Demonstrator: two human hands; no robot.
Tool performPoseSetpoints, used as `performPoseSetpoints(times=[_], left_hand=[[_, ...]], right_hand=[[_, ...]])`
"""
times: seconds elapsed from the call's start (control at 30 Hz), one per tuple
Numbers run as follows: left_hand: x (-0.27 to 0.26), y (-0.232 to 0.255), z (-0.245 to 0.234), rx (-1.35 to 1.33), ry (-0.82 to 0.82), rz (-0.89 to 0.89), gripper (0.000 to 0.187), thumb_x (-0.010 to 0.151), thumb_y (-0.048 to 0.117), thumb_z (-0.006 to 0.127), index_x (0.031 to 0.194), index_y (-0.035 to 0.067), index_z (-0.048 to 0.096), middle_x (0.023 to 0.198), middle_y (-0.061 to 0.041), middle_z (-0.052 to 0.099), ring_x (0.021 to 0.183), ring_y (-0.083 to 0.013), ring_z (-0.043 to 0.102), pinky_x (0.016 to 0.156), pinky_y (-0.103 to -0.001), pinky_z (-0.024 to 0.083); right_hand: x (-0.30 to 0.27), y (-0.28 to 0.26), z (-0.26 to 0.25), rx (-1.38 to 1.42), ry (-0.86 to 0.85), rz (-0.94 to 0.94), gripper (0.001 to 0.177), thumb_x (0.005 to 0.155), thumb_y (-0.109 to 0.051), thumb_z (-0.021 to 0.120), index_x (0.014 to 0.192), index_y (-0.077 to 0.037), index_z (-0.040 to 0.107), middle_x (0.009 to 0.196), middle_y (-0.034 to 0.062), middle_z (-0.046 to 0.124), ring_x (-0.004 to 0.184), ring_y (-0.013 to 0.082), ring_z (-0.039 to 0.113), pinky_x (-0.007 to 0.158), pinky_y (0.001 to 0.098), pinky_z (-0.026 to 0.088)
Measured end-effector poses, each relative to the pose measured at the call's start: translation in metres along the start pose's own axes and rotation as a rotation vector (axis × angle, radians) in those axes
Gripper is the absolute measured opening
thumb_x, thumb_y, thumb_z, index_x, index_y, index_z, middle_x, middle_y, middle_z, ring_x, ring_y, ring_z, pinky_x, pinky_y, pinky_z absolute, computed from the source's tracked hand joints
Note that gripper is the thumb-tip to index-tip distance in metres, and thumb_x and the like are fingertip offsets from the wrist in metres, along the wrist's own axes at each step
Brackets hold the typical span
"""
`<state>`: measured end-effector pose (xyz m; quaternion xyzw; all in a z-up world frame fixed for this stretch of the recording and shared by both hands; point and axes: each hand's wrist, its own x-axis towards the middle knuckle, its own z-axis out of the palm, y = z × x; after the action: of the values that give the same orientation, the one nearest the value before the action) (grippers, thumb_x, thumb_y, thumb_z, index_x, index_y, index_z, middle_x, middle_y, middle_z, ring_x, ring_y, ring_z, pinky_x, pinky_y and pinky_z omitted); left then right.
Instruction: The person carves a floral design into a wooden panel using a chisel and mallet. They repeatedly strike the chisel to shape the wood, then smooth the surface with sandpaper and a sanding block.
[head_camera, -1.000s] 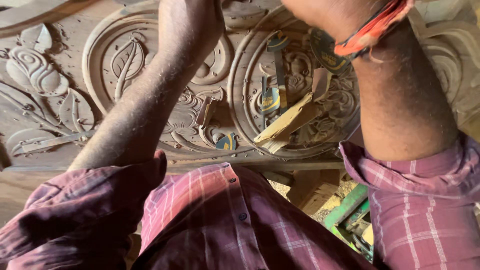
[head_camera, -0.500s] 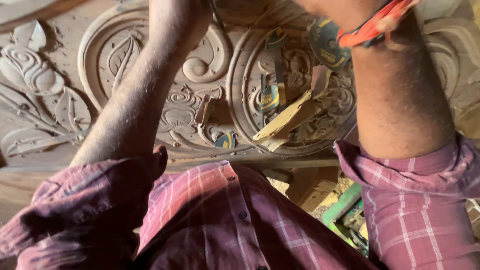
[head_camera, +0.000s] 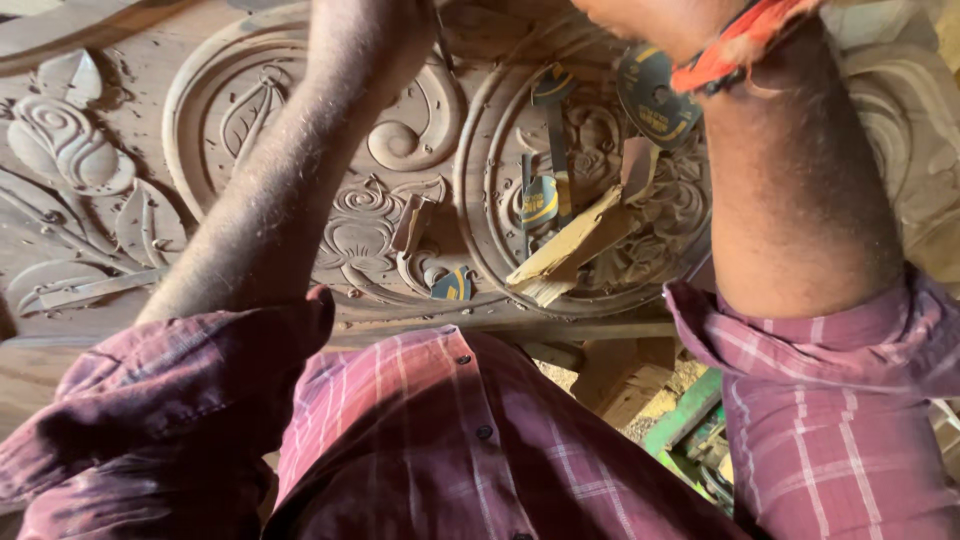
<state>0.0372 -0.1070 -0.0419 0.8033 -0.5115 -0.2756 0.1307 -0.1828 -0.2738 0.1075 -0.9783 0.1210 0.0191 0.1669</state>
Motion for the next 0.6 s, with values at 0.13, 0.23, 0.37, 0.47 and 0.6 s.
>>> performPoseSetpoints(times=[0.13,0.23,0.37,0.47,0.6], left_hand=[[0.000,0.004,0.002,-0.007,-0.011,0.008,0.016,0.111,0.016,0.059,0.108,0.001,0.065,0.082,-0.011,0.072,0.064,-0.0210,0.070,0.053,-0.035,0.056],[-0.003,0.009,0.001,-0.014,-0.013,0.019,0.016,0.111,0.016,0.059,0.109,0.001,0.065,0.082,-0.011,0.072,0.064,-0.0209,0.070,0.053,-0.035,0.056],[-0.001,0.011,-0.012,0.006,0.015,0.033,0.016,0.111,0.016,0.059,0.109,0.001,0.065,0.083,-0.011,0.072,0.064,-0.0208,0.070,0.053,-0.035,0.056],[-0.004,0.012,-0.008,0.005,0.009,0.039,0.016,0.111,0.016,0.059,0.109,0.001,0.065,0.083,-0.011,0.072,0.065,-0.0208,0.070,0.054,-0.035,0.056],[-0.004,0.011,-0.010,0.001,0.010,0.038,0.017,0.110,0.017,0.059,0.109,0.001,0.065,0.083,-0.011,0.073,0.065,-0.0207,0.070,0.054,-0.035,0.056]], right_hand=[[-0.006,0.001,0.001,0.030,0.019,0.032,0.025,0.103,-0.020,0.070,0.113,-0.002,0.056,0.090,0.0075,0.062,0.076,0.0163,0.061,0.070,0.0279,0.049],[-0.014,-0.001,-0.001,0.049,0.041,0.054,0.025,0.103,-0.020,0.070,0.112,-0.002,0.056,0.089,0.0075,0.062,0.075,0.0165,0.060,0.070,0.0281,0.049],[-0.011,-0.003,-0.008,0.070,0.088,0.062,0.024,0.103,-0.020,0.070,0.111,-0.002,0.056,0.088,0.0074,0.062,0.075,0.0167,0.060,0.069,0.0283,0.049],[-0.017,-0.006,-0.006,0.085,0.096,0.081,0.024,0.102,-0.020,0.070,0.111,-0.002,0.057,0.088,0.0074,0.061,0.074,0.0168,0.060,0.069,0.0284,0.049],[-0.019,-0.011,-0.006,0.099,0.116,0.086,0.023,0.102,-0.020,0.070,0.110,-0.003,0.057,0.087,0.0073,0.061,0.074,0.0170,0.060,0.068,0.0286,0.049]])
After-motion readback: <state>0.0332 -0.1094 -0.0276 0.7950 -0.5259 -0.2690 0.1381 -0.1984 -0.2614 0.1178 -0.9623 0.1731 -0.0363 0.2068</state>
